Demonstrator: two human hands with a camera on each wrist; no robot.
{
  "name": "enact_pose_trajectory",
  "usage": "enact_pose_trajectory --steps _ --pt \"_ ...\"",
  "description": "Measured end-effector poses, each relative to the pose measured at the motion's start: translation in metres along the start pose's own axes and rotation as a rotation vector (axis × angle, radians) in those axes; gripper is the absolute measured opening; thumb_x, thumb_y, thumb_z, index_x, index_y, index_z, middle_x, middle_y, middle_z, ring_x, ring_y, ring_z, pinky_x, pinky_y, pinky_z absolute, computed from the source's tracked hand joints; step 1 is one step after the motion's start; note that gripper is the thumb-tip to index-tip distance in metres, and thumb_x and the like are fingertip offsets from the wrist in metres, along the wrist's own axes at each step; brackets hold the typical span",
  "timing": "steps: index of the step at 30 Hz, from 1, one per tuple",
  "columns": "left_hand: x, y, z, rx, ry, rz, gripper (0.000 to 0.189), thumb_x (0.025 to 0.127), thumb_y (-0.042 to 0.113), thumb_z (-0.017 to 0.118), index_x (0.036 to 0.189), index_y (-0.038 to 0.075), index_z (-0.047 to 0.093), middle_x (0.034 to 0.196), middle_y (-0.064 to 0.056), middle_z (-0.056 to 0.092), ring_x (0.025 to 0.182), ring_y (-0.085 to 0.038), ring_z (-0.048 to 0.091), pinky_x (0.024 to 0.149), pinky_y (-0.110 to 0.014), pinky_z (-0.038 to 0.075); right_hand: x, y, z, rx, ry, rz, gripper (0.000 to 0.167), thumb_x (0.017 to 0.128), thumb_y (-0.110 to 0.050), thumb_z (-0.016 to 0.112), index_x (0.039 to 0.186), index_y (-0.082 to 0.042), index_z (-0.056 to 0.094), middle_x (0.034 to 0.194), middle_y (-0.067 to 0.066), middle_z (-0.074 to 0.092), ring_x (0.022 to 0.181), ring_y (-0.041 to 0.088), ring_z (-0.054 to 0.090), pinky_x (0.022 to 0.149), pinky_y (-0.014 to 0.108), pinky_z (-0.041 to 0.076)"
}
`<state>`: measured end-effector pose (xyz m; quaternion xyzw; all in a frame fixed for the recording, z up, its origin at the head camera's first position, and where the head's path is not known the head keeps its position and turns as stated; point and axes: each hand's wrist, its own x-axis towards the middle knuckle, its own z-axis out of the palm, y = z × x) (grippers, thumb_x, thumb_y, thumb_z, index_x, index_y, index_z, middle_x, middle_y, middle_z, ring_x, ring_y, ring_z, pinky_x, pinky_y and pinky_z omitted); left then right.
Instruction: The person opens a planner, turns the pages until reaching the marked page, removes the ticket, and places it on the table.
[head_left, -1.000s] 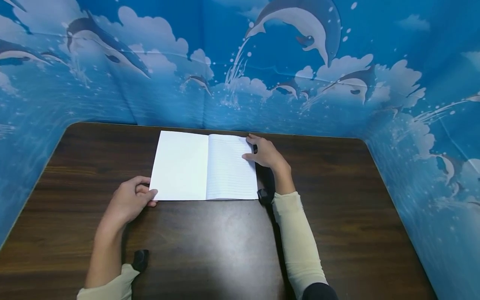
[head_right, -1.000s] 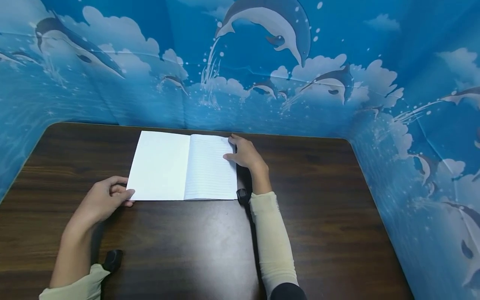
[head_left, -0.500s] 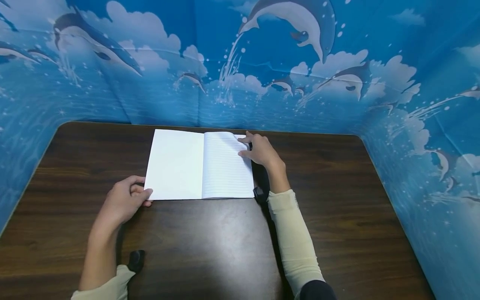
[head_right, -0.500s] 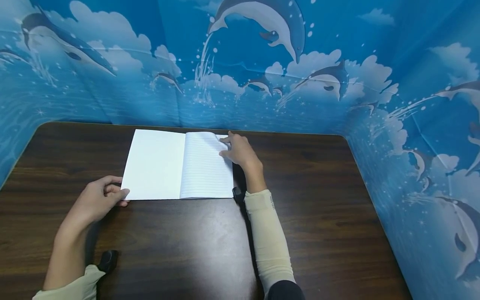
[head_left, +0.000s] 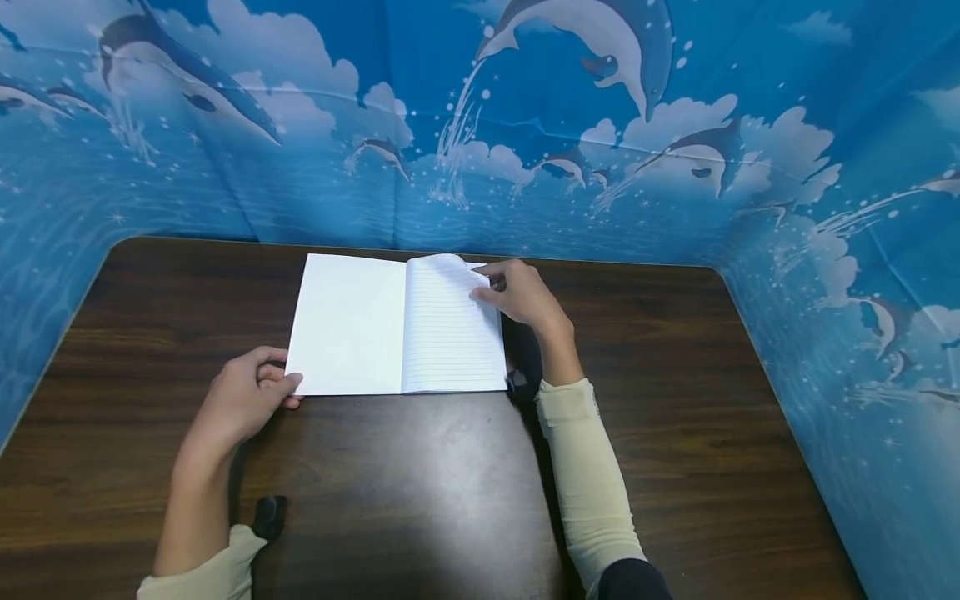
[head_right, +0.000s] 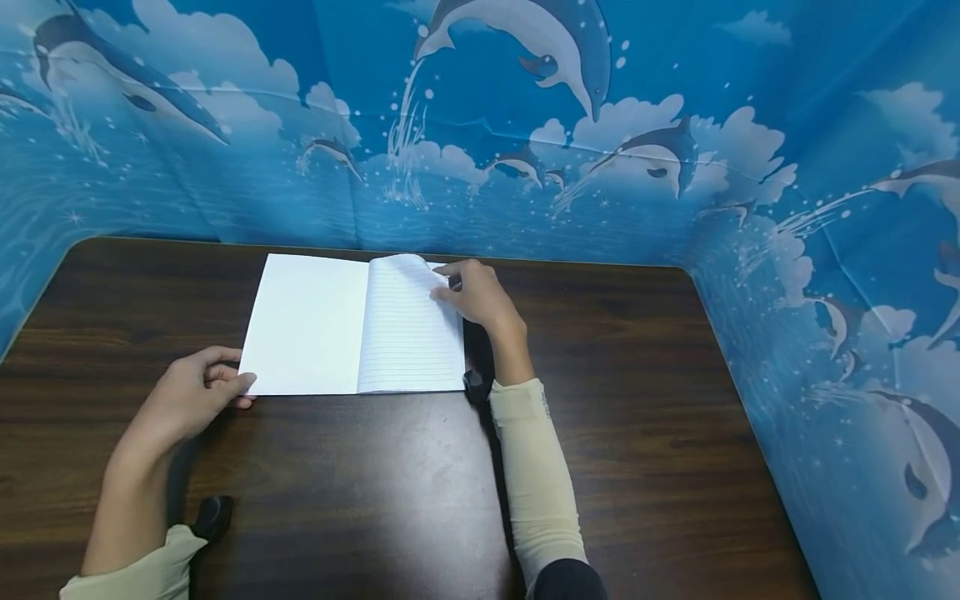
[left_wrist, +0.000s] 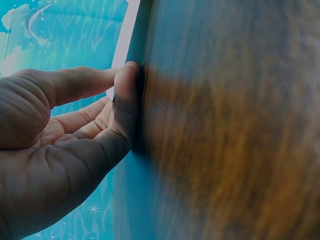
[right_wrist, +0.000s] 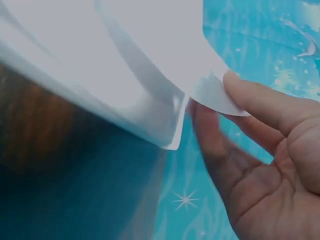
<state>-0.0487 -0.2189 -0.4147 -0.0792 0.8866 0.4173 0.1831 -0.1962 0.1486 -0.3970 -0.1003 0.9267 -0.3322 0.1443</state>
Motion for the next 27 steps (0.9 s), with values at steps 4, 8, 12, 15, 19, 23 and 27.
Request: enact_pose_trajectory --steps 4,8,12,15,19,23,27 --pt "0.000 0.001 -0.001 0.003 -0.005 -0.004 0.056 0.110 0.016 0.061 0.153 -0.014 0.042 0.107 -0.020 0.076 0.077 -0.011 0.075 0.075 -0.024 0.045 -0.003 -0.006 -0.003 0.023 0.004 -0.005 0.051 0.104 -0.021 0.074 0.151 -0.007 0.062 0.106 0.016 0.073 0.084 0.026 0.069 0.071 0.034 0.053" --pt "0.000 0.000 0.000 0.002 -0.004 -0.004 0.055 0.110 0.015 0.060 0.153 -0.014 0.042 0.106 -0.019 0.076 0.077 -0.011 0.075 0.075 -0.024 0.045 -0.008 -0.012 -0.006 0.030 0.042 0.014 0.059 0.103 -0.021 0.076 0.155 -0.003 0.056 0.101 0.014 0.070 0.081 0.024 0.066 0.070 0.034 0.050" --pt "0.000 0.000 0.001 -0.002 0.004 -0.002 0.054 0.109 0.014 0.060 0.152 -0.014 0.043 0.106 -0.019 0.076 0.077 -0.011 0.075 0.073 -0.023 0.046 -0.013 -0.019 -0.010 0.028 0.089 0.044 0.062 0.102 -0.021 0.077 0.155 0.001 0.053 0.100 0.013 0.068 0.081 0.022 0.059 0.071 0.034 0.048" --pt "0.000 0.000 0.001 -0.005 0.002 -0.005 0.054 0.109 0.014 0.060 0.152 -0.014 0.043 0.107 -0.019 0.076 0.077 -0.012 0.075 0.071 -0.022 0.046 -0.016 -0.024 -0.012 0.036 0.107 0.056 0.062 0.102 -0.022 0.077 0.153 0.003 0.054 0.096 0.012 0.069 0.079 0.025 0.063 0.072 0.035 0.049" --pt "0.001 -0.001 0.001 -0.007 -0.003 -0.015 0.055 0.109 0.015 0.060 0.153 -0.014 0.043 0.107 -0.020 0.076 0.077 -0.012 0.075 0.072 -0.021 0.047 -0.020 -0.030 -0.013 0.075 0.106 0.052 0.060 0.102 -0.022 0.077 0.151 0.004 0.057 0.091 0.014 0.075 0.080 0.034 0.074 0.078 0.037 0.054" --pt "0.002 -0.001 0.001 -0.004 -0.005 -0.020 0.055 0.110 0.015 0.060 0.153 -0.013 0.042 0.108 -0.020 0.076 0.078 -0.012 0.075 0.072 -0.022 0.047 -0.022 -0.036 -0.014 0.125 0.109 0.043 0.057 0.102 -0.019 0.077 0.150 0.005 0.057 0.092 0.016 0.078 0.081 0.036 0.078 0.083 0.041 0.057" --pt "0.002 0.000 0.001 -0.005 -0.005 -0.013 0.055 0.109 0.015 0.060 0.153 -0.014 0.043 0.109 -0.021 0.075 0.078 -0.012 0.075 0.072 -0.020 0.048 -0.024 -0.042 -0.013 0.168 0.118 0.030 0.056 0.102 -0.017 0.076 0.149 0.006 0.058 0.096 0.018 0.078 0.081 0.037 0.079 0.083 0.042 0.058"
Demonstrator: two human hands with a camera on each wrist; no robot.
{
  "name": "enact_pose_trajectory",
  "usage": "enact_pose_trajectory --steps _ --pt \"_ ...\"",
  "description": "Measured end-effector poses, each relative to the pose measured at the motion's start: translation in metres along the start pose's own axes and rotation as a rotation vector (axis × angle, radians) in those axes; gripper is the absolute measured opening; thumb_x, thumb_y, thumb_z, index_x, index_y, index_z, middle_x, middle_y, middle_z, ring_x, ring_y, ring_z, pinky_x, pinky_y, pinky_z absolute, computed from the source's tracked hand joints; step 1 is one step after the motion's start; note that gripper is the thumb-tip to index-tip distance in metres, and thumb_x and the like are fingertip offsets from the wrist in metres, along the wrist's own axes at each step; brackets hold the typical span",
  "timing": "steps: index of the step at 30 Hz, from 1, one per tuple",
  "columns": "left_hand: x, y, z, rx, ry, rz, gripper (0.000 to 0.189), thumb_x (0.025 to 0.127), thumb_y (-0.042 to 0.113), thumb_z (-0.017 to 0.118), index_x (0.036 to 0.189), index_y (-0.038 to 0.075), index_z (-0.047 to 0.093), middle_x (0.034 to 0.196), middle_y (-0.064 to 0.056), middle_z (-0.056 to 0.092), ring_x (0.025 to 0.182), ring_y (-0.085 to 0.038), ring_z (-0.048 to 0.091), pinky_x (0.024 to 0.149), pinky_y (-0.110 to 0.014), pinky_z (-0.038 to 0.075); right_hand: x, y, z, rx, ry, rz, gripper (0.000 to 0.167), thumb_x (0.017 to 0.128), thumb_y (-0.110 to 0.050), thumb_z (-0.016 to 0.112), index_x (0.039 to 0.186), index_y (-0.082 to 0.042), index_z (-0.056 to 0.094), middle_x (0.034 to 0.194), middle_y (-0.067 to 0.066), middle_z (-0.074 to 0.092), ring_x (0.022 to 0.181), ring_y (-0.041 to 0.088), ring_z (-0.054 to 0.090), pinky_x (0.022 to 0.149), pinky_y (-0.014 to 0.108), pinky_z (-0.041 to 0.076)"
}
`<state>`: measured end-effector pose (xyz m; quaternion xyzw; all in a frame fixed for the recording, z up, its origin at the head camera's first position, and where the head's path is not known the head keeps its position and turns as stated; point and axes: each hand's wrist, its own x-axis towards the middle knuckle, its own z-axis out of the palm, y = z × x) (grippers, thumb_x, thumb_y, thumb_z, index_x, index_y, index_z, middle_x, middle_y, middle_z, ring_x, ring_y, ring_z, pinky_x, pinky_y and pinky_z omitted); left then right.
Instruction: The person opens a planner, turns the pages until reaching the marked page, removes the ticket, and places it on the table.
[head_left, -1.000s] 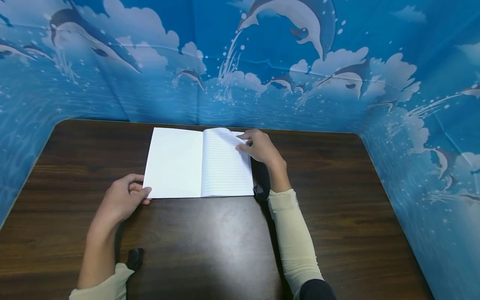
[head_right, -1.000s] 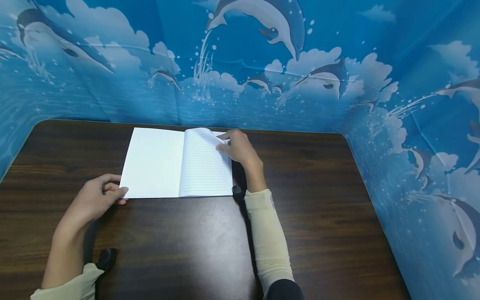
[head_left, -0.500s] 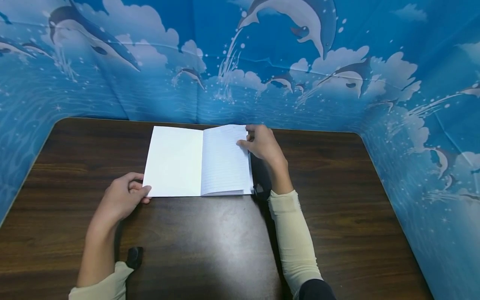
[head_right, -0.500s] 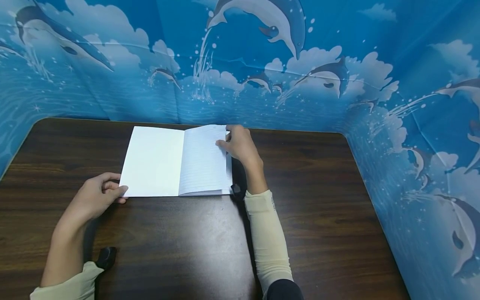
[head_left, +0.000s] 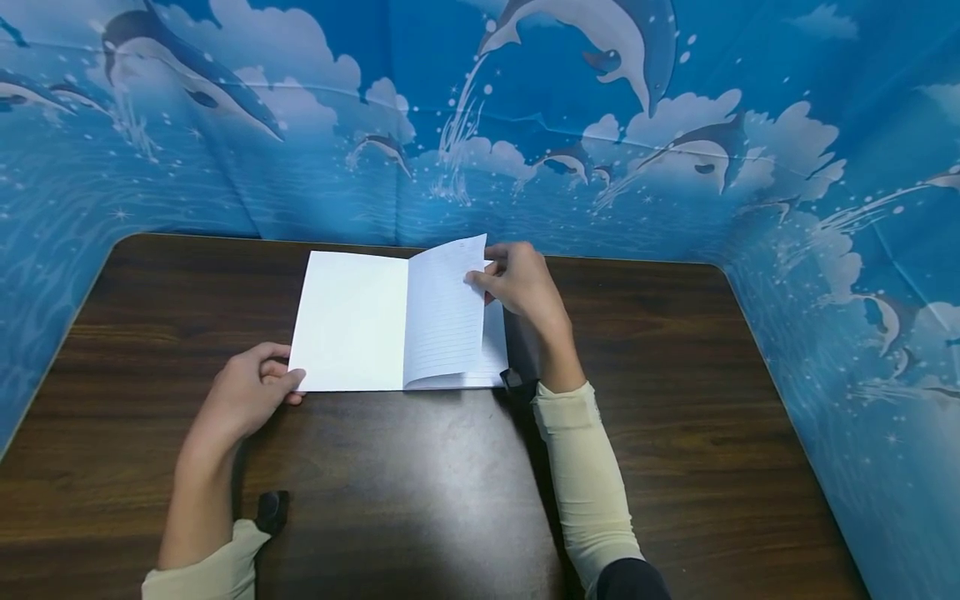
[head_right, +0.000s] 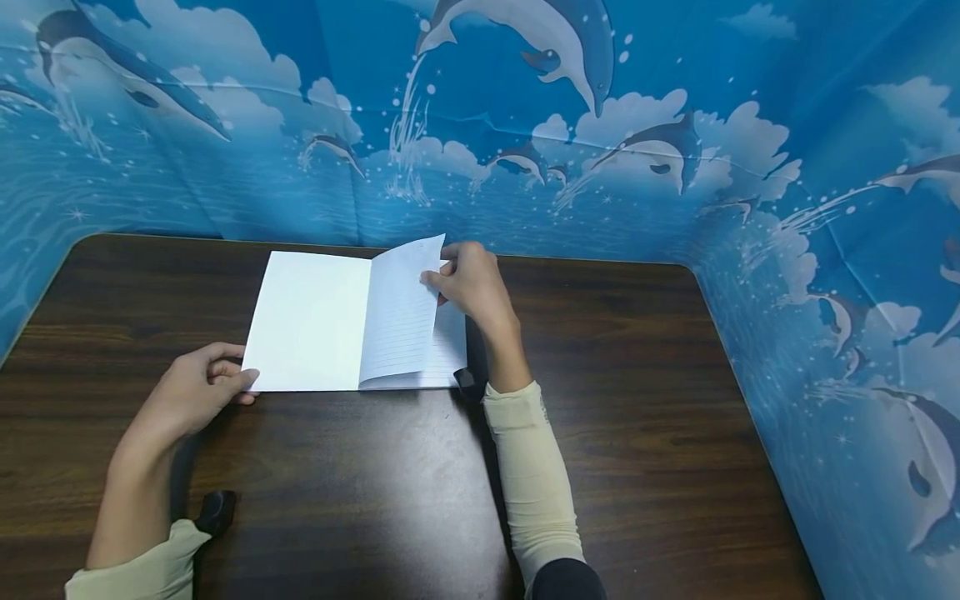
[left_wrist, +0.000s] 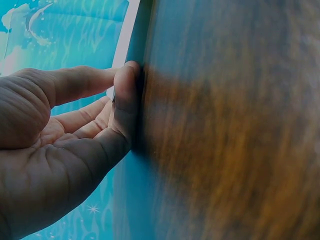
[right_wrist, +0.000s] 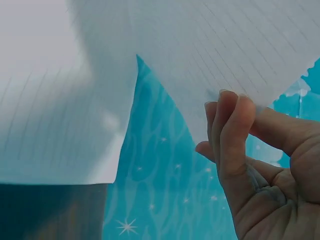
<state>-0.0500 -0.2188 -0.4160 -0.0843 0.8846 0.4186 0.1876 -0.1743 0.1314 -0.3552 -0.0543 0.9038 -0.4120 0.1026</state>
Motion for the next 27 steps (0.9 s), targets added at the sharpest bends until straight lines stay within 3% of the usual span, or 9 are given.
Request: enact_pose_trajectory --steps 7,10,15,19,27 --pt "0.000 0.001 0.002 -0.010 -0.006 -0.005 0.055 0.109 0.014 0.061 0.153 -0.014 0.042 0.107 -0.019 0.076 0.078 -0.011 0.075 0.072 -0.019 0.048 -0.003 -0.009 0.002 0.026 0.008 -0.015 0.053 0.102 -0.015 0.075 0.148 0.006 0.059 0.099 0.018 0.079 0.081 0.035 0.080 0.091 0.045 0.060" --pt "0.000 0.001 0.001 -0.007 -0.004 -0.004 0.055 0.109 0.014 0.060 0.153 -0.013 0.042 0.108 -0.019 0.076 0.078 -0.011 0.075 0.073 -0.020 0.047 -0.003 -0.013 0.003 0.034 0.012 -0.024 0.051 0.103 -0.014 0.074 0.147 0.006 0.060 0.100 0.018 0.079 0.081 0.036 0.080 0.089 0.045 0.059" --pt "0.000 0.000 0.000 -0.002 0.000 0.000 0.054 0.110 0.014 0.060 0.153 -0.013 0.043 0.108 -0.019 0.076 0.078 -0.011 0.075 0.074 -0.020 0.047 -0.002 -0.021 0.007 0.015 0.026 -0.041 0.048 0.103 -0.015 0.075 0.144 0.006 0.062 0.098 0.016 0.080 0.075 0.028 0.080 0.080 0.040 0.055" --pt "0.000 -0.001 0.001 0.002 0.003 0.008 0.054 0.109 0.014 0.061 0.152 -0.014 0.043 0.105 -0.017 0.076 0.077 -0.011 0.074 0.075 -0.021 0.047 -0.002 -0.026 0.010 0.022 0.029 -0.034 0.048 0.102 -0.015 0.075 0.145 0.005 0.062 0.097 0.016 0.080 0.072 0.023 0.079 0.084 0.038 0.058" --pt "-0.001 -0.001 -0.001 -0.008 -0.001 0.032 0.056 0.110 0.014 0.060 0.153 -0.016 0.041 0.106 -0.018 0.076 0.076 -0.010 0.074 0.071 -0.018 0.048 -0.002 -0.034 0.018 0.067 0.002 -0.059 0.049 0.104 -0.016 0.073 0.147 0.004 0.060 0.099 0.014 0.080 0.074 0.025 0.080 0.086 0.042 0.062"
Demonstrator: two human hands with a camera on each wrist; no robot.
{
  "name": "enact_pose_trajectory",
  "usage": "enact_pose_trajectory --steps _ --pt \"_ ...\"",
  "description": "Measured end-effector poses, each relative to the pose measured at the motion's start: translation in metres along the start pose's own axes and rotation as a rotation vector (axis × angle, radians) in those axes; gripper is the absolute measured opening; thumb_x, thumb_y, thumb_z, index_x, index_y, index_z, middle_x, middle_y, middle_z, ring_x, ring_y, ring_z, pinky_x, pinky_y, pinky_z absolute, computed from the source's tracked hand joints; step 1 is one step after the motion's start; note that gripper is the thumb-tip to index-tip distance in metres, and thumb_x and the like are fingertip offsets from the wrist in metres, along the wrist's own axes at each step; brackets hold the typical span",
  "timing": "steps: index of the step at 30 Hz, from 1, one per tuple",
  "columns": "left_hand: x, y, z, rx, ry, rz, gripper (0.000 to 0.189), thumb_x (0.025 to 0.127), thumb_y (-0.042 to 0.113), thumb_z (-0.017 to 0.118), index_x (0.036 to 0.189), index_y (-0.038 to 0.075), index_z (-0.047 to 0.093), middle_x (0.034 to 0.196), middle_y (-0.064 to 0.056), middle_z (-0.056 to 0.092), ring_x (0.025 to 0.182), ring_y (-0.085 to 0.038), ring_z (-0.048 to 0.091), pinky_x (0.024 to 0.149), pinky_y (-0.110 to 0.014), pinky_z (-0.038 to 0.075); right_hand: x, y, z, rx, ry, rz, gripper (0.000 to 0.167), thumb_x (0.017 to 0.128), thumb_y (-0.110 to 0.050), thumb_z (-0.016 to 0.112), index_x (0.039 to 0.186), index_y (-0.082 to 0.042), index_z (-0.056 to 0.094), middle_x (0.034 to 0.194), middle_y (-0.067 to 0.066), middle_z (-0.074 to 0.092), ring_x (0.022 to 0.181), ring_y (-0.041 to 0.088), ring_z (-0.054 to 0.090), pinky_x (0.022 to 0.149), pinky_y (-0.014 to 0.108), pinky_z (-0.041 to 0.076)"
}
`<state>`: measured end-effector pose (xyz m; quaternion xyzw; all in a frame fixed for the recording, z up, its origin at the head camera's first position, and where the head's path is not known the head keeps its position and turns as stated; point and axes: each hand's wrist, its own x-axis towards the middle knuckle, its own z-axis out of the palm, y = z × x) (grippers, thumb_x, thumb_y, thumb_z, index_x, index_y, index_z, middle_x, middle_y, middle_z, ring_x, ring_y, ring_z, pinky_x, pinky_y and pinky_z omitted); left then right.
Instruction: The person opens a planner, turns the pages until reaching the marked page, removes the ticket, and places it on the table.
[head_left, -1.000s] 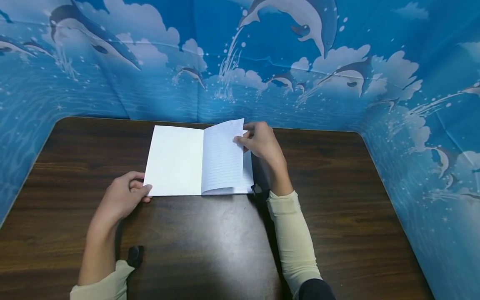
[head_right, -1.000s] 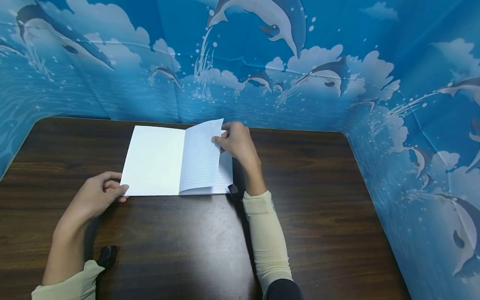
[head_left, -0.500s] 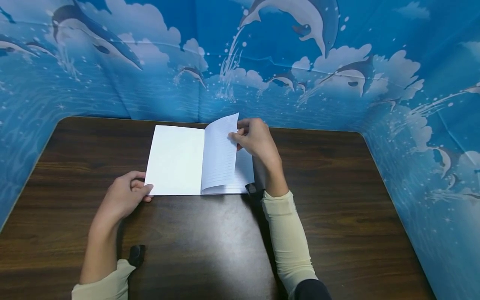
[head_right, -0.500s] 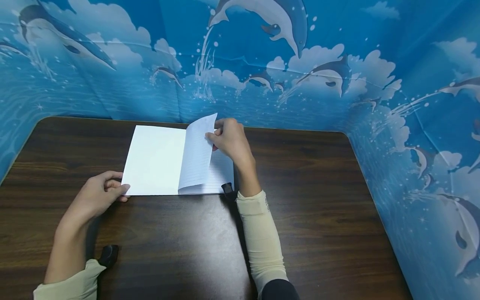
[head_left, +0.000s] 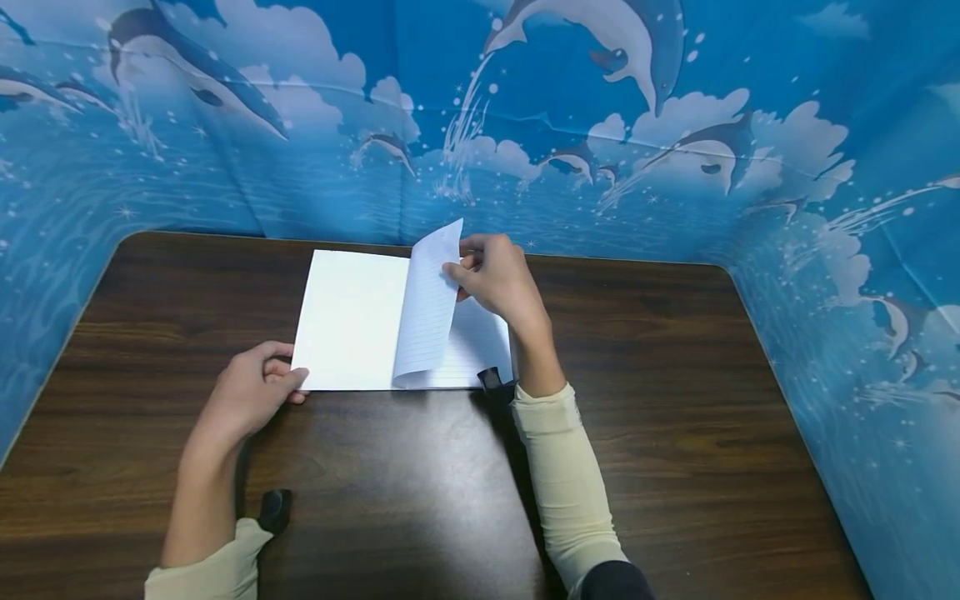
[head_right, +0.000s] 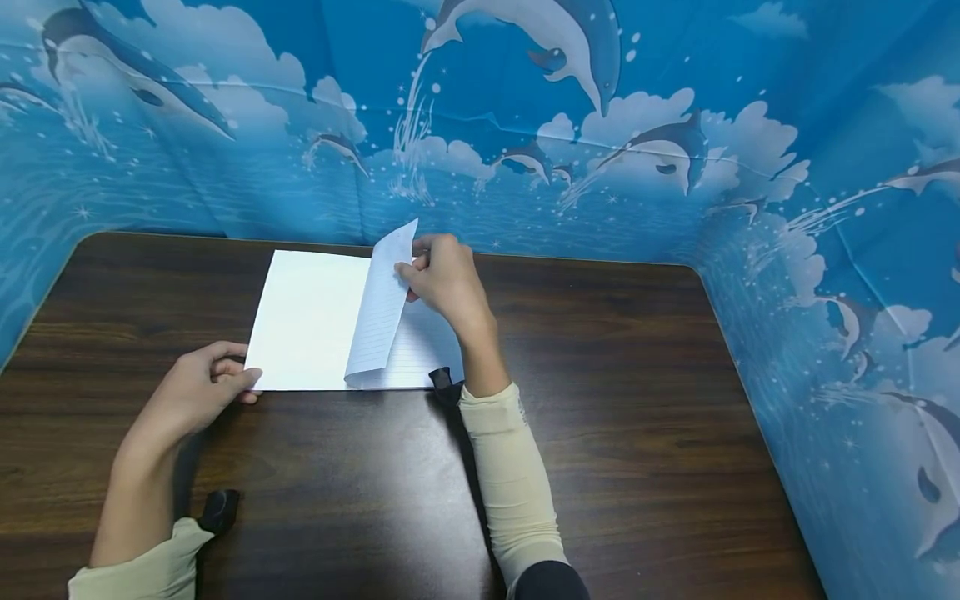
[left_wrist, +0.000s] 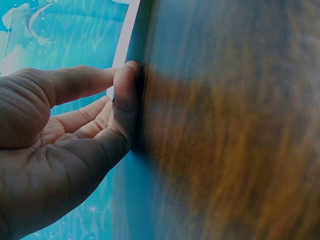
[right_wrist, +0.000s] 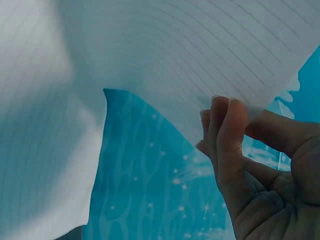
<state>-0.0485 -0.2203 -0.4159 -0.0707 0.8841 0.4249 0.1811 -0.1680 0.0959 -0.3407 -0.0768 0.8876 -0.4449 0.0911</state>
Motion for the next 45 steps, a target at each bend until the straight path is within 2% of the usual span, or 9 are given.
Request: enact_pose_trajectory --steps 6,10,19,28,35,37,39,42,45 --pt "0.000 0.000 0.000 -0.008 0.002 -0.005 0.055 0.110 0.014 0.060 0.153 -0.016 0.041 0.106 -0.020 0.076 0.076 -0.010 0.074 0.070 -0.018 0.050 -0.001 -0.008 0.015 0.024 -0.031 -0.044 0.047 0.107 -0.018 0.069 0.148 0.003 0.060 0.099 0.013 0.081 0.072 0.020 0.079 0.092 0.042 0.060" --pt "0.000 0.000 0.000 -0.014 0.004 -0.017 0.055 0.110 0.014 0.060 0.153 -0.015 0.042 0.106 -0.020 0.076 0.076 -0.011 0.074 0.070 -0.019 0.050 -0.001 -0.014 0.028 0.037 -0.039 -0.083 0.045 0.107 -0.019 0.068 0.147 0.002 0.061 0.096 0.011 0.082 0.071 0.016 0.078 0.091 0.039 0.060" --pt "0.002 -0.001 0.001 -0.024 0.005 -0.014 0.054 0.109 0.012 0.060 0.153 -0.015 0.042 0.106 -0.020 0.075 0.074 -0.009 0.073 0.067 -0.021 0.052 0.002 -0.020 0.055 0.042 -0.045 -0.101 0.041 0.107 -0.018 0.067 0.143 0.002 0.063 0.095 0.010 0.082 0.068 0.015 0.077 0.070 0.027 0.056" --pt "0.002 0.000 0.001 -0.038 0.001 -0.023 0.054 0.109 0.012 0.060 0.152 -0.016 0.042 0.108 -0.022 0.074 0.074 -0.009 0.073 0.066 -0.022 0.054 0.005 -0.030 0.079 0.002 -0.015 -0.099 0.037 0.104 -0.018 0.071 0.136 0.001 0.067 0.093 0.008 0.083 0.067 0.010 0.075 0.061 0.023 0.050" --pt "0.002 0.000 -0.001 -0.044 -0.015 -0.024 0.054 0.113 0.019 0.056 0.154 -0.014 0.041 0.111 -0.023 0.074 0.077 -0.010 0.074 0.068 -0.021 0.053 0.010 -0.036 0.099 -0.077 0.007 -0.070 0.039 0.104 -0.023 0.072 0.135 -0.001 0.065 0.101 0.007 0.084 0.081 0.015 0.073 0.067 0.022 0.049" --pt "0.003 -0.001 -0.002 -0.049 -0.027 -0.029 0.055 0.115 0.023 0.051 0.154 -0.014 0.041 0.115 -0.025 0.073 0.079 -0.010 0.075 0.073 -0.022 0.053 0.010 -0.037 0.104 -0.090 0.003 -0.057 0.041 0.104 -0.023 0.072 0.138 -0.001 0.064 0.102 0.007 0.084 0.083 0.015 0.074 0.067 0.022 0.050" --pt "0.003 -0.001 -0.003 -0.065 -0.038 -0.043 0.057 0.117 0.028 0.045 0.156 -0.013 0.039 0.123 -0.030 0.071 0.081 -0.010 0.076 0.082 -0.029 0.055 0.011 -0.037 0.109 -0.108 -0.006 -0.046 0.045 0.105 -0.025 0.071 0.142 -0.001 0.061 0.105 0.006 0.084 0.089 0.015 0.076 0.071 0.025 0.053" --pt "0.003 -0.001 -0.004 -0.099 -0.060 -0.067 0.064 0.118 0.037 0.033 0.160 -0.012 0.034 0.139 -0.035 0.061 0.086 -0.010 0.076 0.093 -0.038 0.056 0.012 -0.038 0.115 -0.134 -0.035 -0.030 0.057 0.106 -0.032 0.069 0.152 -0.001 0.054 0.112 0.005 0.084 0.108 0.015 0.077 0.087 0.030 0.058" --pt "0.004 -0.003 -0.005 -0.154 -0.080 -0.076 0.072 0.118 0.045 0.023 0.162 -0.012 0.029 0.144 -0.036 0.055 0.090 -0.008 0.074 0.093 -0.035 0.057 0.012 -0.038 0.122 -0.167 -0.085 -0.016 0.066 0.108 -0.039 0.066 0.159 -0.003 0.047 0.123 0.003 0.081 0.127 0.016 0.072 0.105 0.033 0.055"
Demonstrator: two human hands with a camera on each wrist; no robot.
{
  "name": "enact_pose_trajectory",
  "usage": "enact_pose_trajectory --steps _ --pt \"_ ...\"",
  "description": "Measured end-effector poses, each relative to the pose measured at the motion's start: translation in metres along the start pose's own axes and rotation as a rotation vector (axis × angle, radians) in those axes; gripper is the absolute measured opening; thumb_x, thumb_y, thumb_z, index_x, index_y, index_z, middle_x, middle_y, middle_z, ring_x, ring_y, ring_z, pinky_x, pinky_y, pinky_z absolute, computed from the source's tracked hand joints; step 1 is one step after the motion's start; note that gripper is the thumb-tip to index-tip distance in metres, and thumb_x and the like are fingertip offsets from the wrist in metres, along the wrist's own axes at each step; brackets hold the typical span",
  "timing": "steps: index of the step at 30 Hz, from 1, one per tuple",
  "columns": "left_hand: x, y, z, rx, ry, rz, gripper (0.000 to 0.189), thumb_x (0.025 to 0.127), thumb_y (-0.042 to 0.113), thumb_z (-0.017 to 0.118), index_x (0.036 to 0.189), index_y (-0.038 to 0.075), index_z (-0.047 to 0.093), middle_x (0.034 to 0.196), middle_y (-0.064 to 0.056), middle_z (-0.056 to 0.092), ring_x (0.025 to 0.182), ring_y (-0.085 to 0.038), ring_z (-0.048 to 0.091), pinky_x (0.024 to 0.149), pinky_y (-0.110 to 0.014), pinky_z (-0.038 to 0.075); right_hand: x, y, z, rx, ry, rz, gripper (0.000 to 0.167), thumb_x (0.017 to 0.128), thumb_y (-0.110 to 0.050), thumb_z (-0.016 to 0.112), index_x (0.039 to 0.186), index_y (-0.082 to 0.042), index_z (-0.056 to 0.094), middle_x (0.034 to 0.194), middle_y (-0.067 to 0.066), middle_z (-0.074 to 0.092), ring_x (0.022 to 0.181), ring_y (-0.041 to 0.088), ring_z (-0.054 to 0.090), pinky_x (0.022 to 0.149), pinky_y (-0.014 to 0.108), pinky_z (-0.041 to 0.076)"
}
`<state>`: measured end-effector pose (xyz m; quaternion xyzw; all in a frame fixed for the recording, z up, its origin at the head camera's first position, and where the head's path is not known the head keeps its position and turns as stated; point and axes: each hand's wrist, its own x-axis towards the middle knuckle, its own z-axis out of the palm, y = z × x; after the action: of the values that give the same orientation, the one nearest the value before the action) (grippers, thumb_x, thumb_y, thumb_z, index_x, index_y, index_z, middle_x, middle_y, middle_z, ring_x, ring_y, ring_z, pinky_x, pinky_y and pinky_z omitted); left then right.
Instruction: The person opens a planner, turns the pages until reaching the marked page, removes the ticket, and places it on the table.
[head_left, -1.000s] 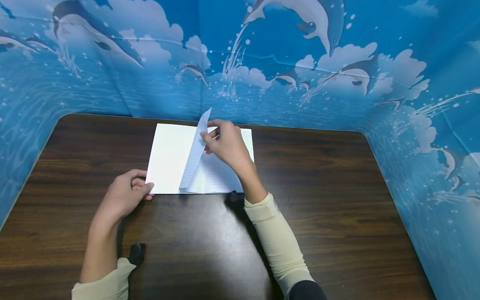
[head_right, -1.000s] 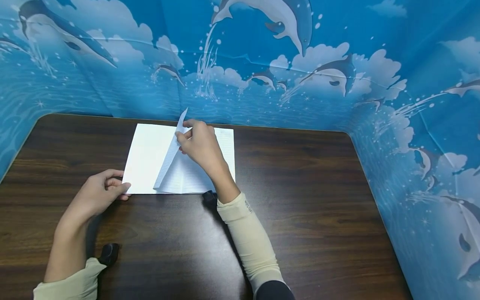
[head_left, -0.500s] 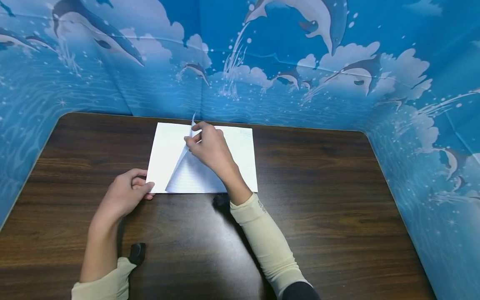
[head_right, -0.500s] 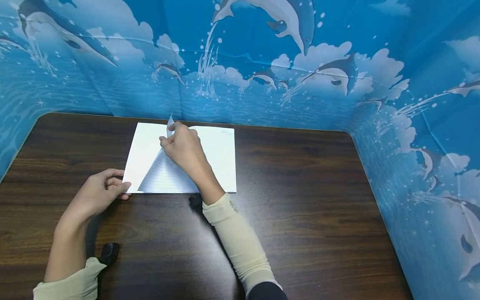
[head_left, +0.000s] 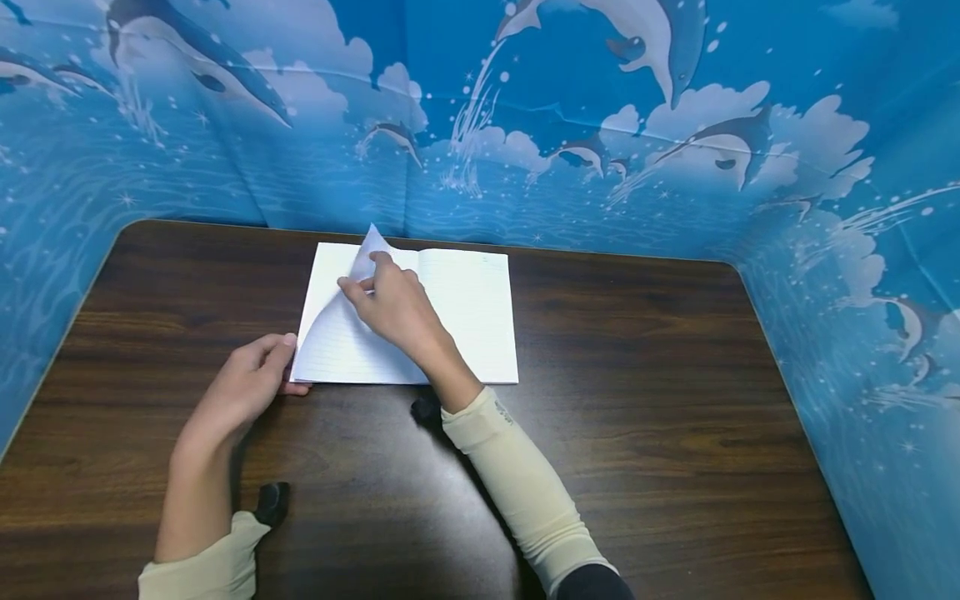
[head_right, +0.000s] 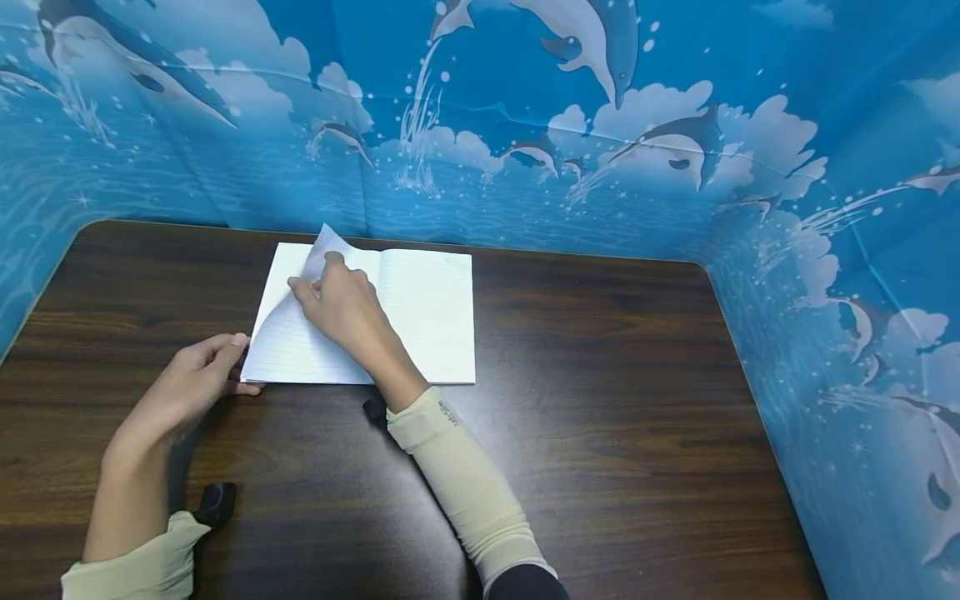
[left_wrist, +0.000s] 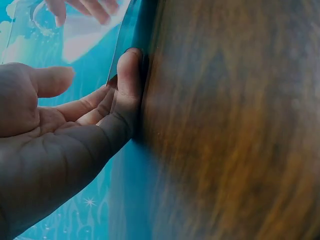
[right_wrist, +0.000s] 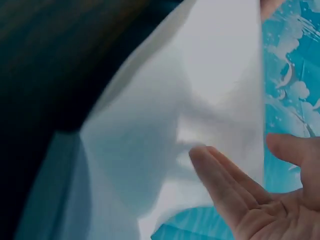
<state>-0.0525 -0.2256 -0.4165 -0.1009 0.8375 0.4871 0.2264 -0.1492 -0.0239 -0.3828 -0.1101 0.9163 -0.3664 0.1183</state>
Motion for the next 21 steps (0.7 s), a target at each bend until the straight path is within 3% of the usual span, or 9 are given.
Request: enact_pose_trajectory --steps 3,8,14,21 --pt "-0.0001 -0.0008 -0.0006 -0.023 -0.013 -0.002 0.075 0.117 0.048 0.023 0.163 -0.011 0.027 0.142 -0.033 0.056 0.091 -0.006 0.073 0.089 -0.030 0.054 -0.0004 -0.0001 0.0046 -0.081 -0.070 -0.014 0.065 0.108 -0.041 0.064 0.160 -0.006 0.048 0.131 0.004 0.079 0.130 0.017 0.070 0.108 0.034 0.054" --pt "0.0007 -0.0022 0.0001 0.029 -0.006 0.015 0.066 0.116 0.039 0.045 0.160 -0.009 0.035 0.137 -0.029 0.067 0.088 -0.006 0.075 0.091 -0.030 0.052 -0.0016 -0.0004 0.0088 -0.229 -0.173 -0.037 0.059 0.106 -0.036 0.069 0.157 -0.010 0.054 0.141 0.004 0.072 0.129 0.019 0.069 0.105 0.032 0.055" --pt "0.0018 -0.0025 0.0026 0.047 0.008 0.071 0.056 0.113 0.016 0.055 0.156 -0.015 0.036 0.123 -0.028 0.071 0.082 -0.006 0.072 0.073 -0.020 0.055 -0.0013 -0.0004 0.0093 -0.261 -0.212 -0.031 0.058 0.105 -0.035 0.072 0.156 -0.012 0.056 0.149 0.003 0.068 0.127 0.017 0.068 0.102 0.031 0.055" --pt "0.0009 -0.0003 0.0039 0.055 0.022 0.058 0.054 0.112 0.013 0.057 0.155 -0.015 0.038 0.120 -0.027 0.072 0.080 -0.006 0.070 0.070 -0.021 0.056 -0.0004 0.0023 0.0089 -0.251 -0.226 -0.046 0.055 0.105 -0.034 0.071 0.153 -0.011 0.060 0.149 0.002 0.068 0.132 0.017 0.067 0.104 0.031 0.054"
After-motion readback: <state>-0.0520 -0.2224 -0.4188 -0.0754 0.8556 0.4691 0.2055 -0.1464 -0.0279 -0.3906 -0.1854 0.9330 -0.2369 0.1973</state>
